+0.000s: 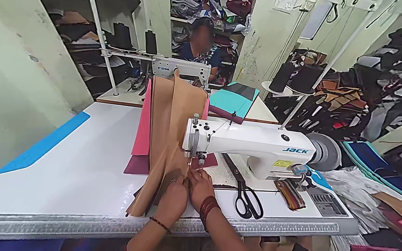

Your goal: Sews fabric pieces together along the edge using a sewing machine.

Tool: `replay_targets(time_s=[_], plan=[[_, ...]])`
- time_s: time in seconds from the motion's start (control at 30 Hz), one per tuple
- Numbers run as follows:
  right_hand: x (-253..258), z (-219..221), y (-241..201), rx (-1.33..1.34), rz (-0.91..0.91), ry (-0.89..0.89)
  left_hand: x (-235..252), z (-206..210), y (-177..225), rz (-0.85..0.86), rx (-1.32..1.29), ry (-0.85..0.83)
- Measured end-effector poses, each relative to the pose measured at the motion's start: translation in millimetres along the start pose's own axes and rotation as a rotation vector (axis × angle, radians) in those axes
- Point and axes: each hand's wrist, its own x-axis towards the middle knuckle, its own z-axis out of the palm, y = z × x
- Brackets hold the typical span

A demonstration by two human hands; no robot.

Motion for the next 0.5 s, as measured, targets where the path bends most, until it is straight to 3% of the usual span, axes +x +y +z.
replay_targets(time_s=[0.27, 0.37, 0.5], plan=[[-6, 6, 4, 0.067, -0.026, 0.158, 18, 3, -17, 0.083, -0.034, 0.112], [-18, 4, 9, 0.17, -0.027, 0.191, 33, 0, -38, 0.204, -0.128, 0.158], [-49, 4, 31, 0.22, -0.096, 0.44, 64, -13, -72, 0.375, -0.175, 0.213]])
